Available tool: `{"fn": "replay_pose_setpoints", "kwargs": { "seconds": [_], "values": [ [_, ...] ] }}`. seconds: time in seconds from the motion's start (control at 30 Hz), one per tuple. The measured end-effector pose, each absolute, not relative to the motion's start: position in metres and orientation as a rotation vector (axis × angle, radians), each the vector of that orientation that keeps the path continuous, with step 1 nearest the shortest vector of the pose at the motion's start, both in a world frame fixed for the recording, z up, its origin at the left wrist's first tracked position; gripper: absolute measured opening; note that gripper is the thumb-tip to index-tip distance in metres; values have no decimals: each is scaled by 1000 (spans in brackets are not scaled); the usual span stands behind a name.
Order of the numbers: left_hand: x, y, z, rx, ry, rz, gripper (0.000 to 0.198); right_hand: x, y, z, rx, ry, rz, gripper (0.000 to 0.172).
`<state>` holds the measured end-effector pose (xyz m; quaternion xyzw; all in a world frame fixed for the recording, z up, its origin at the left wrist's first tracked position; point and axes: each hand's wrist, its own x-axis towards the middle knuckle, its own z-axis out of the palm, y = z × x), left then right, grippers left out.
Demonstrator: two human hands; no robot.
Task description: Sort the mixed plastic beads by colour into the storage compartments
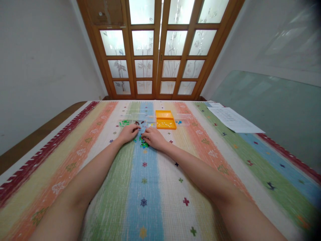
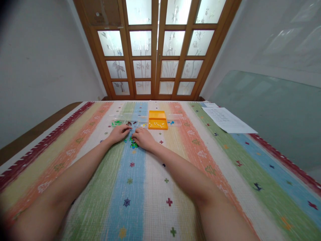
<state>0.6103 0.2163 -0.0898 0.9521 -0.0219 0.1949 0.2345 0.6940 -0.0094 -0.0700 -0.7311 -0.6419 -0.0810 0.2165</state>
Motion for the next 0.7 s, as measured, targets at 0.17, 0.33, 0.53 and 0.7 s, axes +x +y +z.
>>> {"fn": "replay_pose_setpoints", "kwargs": {
  "seconds": [0.17, 0.33, 0.53, 0.7],
  "values": [
    [611, 216, -90, 2619, -66, 539, 28, 691, -8, -65, -2127, -1721, -217, 17],
    [611, 215, -90, 2625, -87, 540, 28, 683, -4, -60, -2205, -1677, -191, 17],
    [610, 213, -88, 2621, -89, 547, 27, 674, 1, -60, -2301, -1558, -168, 17],
    [610, 212, -86, 2628, -77, 532, 27, 674, 1, -59, -2310, -1567, -112, 15]
  ]
}}
